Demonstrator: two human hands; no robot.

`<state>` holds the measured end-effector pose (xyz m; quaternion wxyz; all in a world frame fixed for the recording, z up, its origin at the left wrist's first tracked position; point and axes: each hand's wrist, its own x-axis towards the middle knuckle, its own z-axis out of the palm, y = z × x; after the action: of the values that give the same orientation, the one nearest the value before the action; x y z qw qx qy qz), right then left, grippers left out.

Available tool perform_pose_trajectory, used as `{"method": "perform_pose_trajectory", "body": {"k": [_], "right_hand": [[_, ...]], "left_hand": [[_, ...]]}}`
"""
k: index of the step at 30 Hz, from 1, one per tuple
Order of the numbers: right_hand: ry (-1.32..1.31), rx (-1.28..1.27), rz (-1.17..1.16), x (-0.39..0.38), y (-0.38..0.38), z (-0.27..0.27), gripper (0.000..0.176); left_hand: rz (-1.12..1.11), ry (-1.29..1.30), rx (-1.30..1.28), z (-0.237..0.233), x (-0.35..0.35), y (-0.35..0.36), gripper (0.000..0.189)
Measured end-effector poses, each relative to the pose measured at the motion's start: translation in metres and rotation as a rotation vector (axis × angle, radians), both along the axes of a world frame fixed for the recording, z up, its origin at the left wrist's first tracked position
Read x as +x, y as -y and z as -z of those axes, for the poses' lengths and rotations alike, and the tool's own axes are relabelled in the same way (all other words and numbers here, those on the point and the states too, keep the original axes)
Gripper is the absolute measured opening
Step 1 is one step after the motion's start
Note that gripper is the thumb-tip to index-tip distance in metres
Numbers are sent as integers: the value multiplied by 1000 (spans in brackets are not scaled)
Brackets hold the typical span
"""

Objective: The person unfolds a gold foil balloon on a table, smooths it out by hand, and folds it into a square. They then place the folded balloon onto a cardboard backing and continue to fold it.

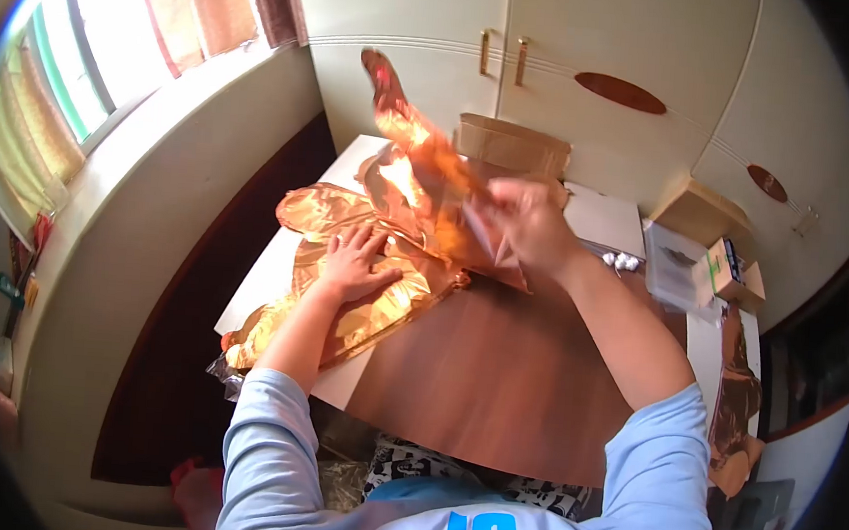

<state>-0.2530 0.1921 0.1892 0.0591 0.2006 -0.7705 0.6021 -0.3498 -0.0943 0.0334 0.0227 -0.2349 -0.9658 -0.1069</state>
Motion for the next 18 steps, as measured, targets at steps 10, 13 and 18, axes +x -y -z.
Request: {"method": "perform_pose_trajectory", "body": {"k": [10,13,18], "right_hand": [[-673,1083,-174,185,-118,108,32],[-699,1240,-123,209,-158,110,33],[-205,1163,410,247,-186,111,37]], "left_hand": [[101,-97,-130,10,-8,7,71],[53,-245,8,-4,7,0,61],[270,-327,304,-22,40,-41,41]]}}
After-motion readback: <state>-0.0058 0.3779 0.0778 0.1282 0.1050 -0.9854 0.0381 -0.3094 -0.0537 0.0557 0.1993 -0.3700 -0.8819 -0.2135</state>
